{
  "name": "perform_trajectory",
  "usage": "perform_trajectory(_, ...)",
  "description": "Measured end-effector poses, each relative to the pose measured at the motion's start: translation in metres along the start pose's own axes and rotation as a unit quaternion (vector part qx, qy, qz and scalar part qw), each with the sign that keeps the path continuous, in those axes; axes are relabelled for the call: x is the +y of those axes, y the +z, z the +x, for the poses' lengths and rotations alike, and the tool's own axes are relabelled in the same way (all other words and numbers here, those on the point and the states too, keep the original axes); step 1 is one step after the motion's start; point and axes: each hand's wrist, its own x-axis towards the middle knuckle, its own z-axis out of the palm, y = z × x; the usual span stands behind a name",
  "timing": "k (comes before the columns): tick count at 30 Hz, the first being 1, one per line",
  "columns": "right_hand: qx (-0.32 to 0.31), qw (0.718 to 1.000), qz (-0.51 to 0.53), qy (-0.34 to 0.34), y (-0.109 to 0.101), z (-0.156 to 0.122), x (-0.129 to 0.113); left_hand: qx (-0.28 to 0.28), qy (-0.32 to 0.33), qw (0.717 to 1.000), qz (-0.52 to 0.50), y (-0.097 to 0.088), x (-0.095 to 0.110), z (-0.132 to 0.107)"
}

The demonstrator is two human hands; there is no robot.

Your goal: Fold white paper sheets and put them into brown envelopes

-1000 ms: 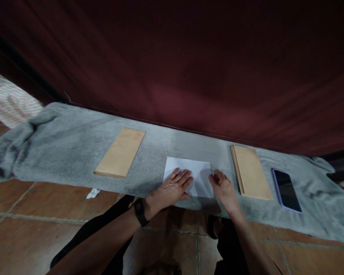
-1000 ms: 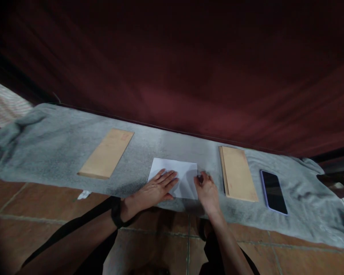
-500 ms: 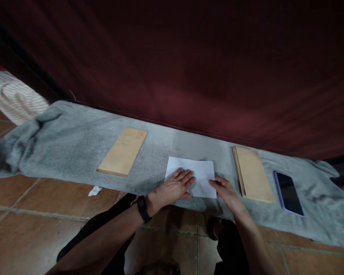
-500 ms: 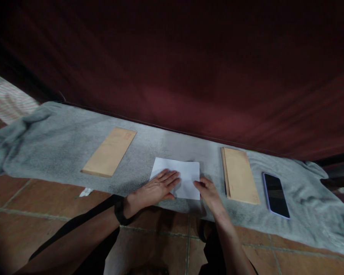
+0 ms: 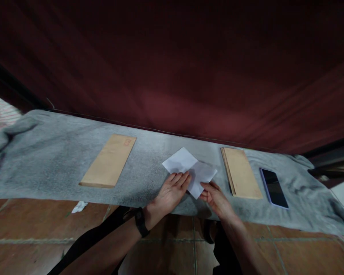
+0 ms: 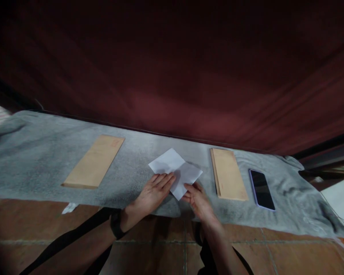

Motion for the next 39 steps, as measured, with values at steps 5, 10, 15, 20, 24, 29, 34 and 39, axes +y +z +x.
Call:
perform_trajectory(5, -0.073, 0.995, -0.036, 0.058, -0.002, -0.007, 0.005, -0.020, -0.029, 0.998, -0.042, 0.000, 0.005, 0.001)
perform_trajectory(10, -0.037, 0.997, -0.061, 0.035, -0.021, -0.003, -0.002, -0.038, -0.044, 0.994, -0.087, 0.001, 0.000, 0.000)
perform_trajectory(15, 0.066, 0.989, -0.122, -0.044, -0.035, 0.007, -0.008, -0.020, -0.022, 0.998, -0.048, 0.006, 0.005, -0.007)
perform_trajectory(20, 0.055, 0.972, -0.218, -0.070, -0.035, 0.014, -0.010, -0.014, 0.013, 0.999, -0.027, 0.010, 0.022, -0.011)
perform_trajectory(24, 0.079, 0.965, -0.232, -0.092, -0.035, 0.017, -0.015, -0.029, 0.004, 0.998, -0.059, 0.009, 0.023, -0.009)
perform_trajectory(29, 0.059, 0.977, -0.179, -0.098, -0.038, 0.012, -0.027, -0.016, -0.002, 0.996, -0.086, 0.009, 0.010, -0.011)
perform_trajectory(34, 0.013, 0.987, -0.120, -0.104, -0.042, 0.007, -0.035, 0.020, 0.045, 0.995, -0.090, 0.008, -0.002, -0.013)
perform_trajectory(39, -0.043, 0.957, -0.240, -0.155, -0.042, 0.011, -0.028, 0.001, 0.078, 0.992, -0.104, 0.001, -0.012, -0.010)
